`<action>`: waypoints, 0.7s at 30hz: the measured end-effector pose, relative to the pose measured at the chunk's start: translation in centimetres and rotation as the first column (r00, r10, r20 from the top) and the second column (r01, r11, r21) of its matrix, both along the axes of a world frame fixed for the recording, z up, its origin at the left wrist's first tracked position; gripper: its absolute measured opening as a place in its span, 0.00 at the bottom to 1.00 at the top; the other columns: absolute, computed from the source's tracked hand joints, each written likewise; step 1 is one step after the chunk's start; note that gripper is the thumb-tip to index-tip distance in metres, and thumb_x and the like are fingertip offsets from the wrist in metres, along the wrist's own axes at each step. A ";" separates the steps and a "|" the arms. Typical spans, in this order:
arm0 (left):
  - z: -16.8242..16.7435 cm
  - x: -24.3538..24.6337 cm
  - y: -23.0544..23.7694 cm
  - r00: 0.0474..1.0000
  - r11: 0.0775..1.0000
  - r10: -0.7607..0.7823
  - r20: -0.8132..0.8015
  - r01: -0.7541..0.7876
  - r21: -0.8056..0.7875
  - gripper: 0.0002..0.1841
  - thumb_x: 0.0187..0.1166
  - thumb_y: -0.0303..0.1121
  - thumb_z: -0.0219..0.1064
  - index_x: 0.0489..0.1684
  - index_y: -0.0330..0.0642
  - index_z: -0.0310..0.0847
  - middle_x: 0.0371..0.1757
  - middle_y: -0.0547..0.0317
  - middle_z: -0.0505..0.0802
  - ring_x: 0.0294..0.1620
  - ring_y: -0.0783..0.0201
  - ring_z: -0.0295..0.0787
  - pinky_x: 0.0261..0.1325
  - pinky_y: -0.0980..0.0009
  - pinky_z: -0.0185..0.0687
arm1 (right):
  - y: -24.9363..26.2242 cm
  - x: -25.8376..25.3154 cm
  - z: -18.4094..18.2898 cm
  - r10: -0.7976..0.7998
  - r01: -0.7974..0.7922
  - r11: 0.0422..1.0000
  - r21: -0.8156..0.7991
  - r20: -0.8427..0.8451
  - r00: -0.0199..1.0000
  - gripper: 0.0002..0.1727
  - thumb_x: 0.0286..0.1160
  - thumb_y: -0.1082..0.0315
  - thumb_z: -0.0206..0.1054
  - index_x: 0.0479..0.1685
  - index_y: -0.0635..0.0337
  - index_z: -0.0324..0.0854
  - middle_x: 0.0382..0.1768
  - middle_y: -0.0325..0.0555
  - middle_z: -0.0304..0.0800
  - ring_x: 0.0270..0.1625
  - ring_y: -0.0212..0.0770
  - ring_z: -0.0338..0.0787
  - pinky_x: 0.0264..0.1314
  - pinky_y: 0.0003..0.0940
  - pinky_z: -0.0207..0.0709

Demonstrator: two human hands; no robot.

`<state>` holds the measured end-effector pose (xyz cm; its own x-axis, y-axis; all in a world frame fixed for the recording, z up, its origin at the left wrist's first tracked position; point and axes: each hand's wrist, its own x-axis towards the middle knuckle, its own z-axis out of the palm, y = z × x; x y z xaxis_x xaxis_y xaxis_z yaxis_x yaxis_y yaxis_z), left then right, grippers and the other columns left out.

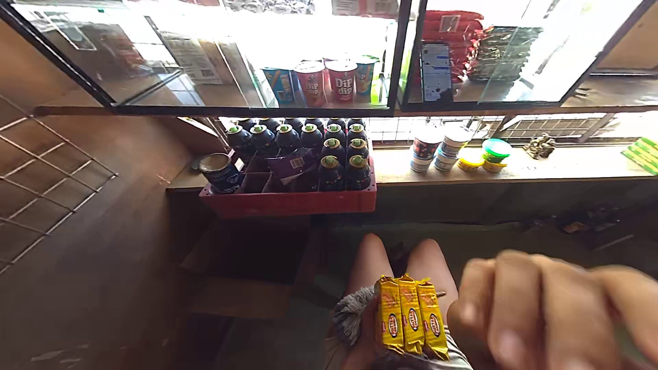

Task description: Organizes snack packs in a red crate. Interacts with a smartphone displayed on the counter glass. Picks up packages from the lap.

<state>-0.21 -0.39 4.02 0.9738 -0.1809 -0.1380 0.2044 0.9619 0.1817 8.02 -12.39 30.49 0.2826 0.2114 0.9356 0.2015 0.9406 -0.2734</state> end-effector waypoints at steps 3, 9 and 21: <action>-6.4 0.6 0.2 0.965 0.999 -0.016 0.263 0.022 -0.023 0.24 0.77 0.56 0.68 0.60 0.50 0.91 0.56 0.54 0.96 0.59 0.60 0.94 0.65 0.59 0.88 | -1.8 2.8 -3.0 -0.442 0.441 0.897 -0.040 -0.045 0.896 0.17 0.85 0.48 0.61 0.36 0.46 0.89 0.44 0.33 0.93 0.55 0.37 0.91 0.65 0.36 0.84; -7.0 0.7 -0.3 0.972 0.993 0.087 0.216 -0.103 0.062 0.23 0.72 0.57 0.71 0.54 0.51 0.94 0.50 0.55 0.98 0.52 0.63 0.96 0.58 0.61 0.92 | -8.4 6.0 -9.4 -0.780 0.722 0.575 -0.383 0.007 0.625 0.14 0.79 0.54 0.72 0.59 0.43 0.89 0.72 0.43 0.86 0.76 0.50 0.83 0.76 0.47 0.81; -6.8 1.4 -0.3 0.979 0.997 0.044 0.200 -0.057 0.058 0.25 0.67 0.58 0.74 0.52 0.50 0.94 0.49 0.53 0.98 0.52 0.60 0.97 0.57 0.59 0.92 | -9.8 11.2 -17.7 -0.925 0.779 0.013 -0.627 0.289 0.247 0.29 0.79 0.57 0.67 0.71 0.72 0.78 0.70 0.65 0.83 0.75 0.54 0.81 0.75 0.48 0.76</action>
